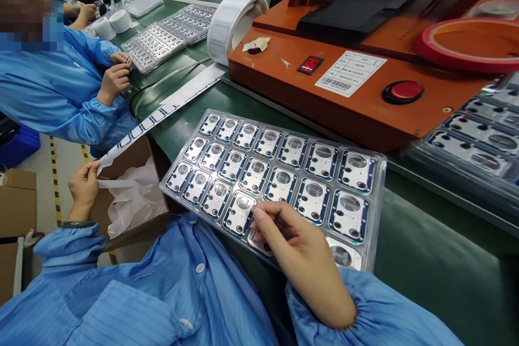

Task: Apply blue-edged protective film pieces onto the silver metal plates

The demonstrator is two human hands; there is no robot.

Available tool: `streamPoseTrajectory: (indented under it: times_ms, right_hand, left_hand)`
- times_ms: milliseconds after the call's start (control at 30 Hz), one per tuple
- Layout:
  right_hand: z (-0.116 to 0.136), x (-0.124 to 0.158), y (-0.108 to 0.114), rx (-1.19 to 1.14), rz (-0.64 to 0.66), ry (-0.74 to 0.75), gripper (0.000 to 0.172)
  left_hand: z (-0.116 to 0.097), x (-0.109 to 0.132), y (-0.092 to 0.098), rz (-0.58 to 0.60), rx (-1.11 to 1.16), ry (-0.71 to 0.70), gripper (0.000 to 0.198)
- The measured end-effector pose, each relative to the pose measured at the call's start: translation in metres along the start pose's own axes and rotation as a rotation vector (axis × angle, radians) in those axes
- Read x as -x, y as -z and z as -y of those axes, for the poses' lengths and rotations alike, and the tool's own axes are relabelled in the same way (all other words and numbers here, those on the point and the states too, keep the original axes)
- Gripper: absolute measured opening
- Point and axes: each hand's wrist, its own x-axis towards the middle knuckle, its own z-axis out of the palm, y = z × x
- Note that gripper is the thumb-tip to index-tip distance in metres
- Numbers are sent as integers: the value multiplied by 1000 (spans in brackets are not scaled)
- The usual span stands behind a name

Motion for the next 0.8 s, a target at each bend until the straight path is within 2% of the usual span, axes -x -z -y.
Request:
streamPoseTrajectory:
  times_ms: [133, 267, 367, 567, 800]
  right_hand:
    - [0, 0, -1, 23, -19, -14, 38]
    - [-1, -1, -1, 44, -51, -37, 40]
    - [-1, -2, 0, 51, -65, -48, 42]
    - [2, -2, -1, 61, -82, -84, 43]
    - [2, -2, -2, 50, -99, -96, 41]
  left_hand:
    - [18, 3, 12, 15, 7, 30, 31]
    - [22, 11, 5, 33, 54, 96, 31]
    - [21, 18, -13, 82, 118, 158, 31]
    - [11, 30, -54, 275, 262, 302, 34]
    - [-17, 33, -114, 322, 415, 530, 50]
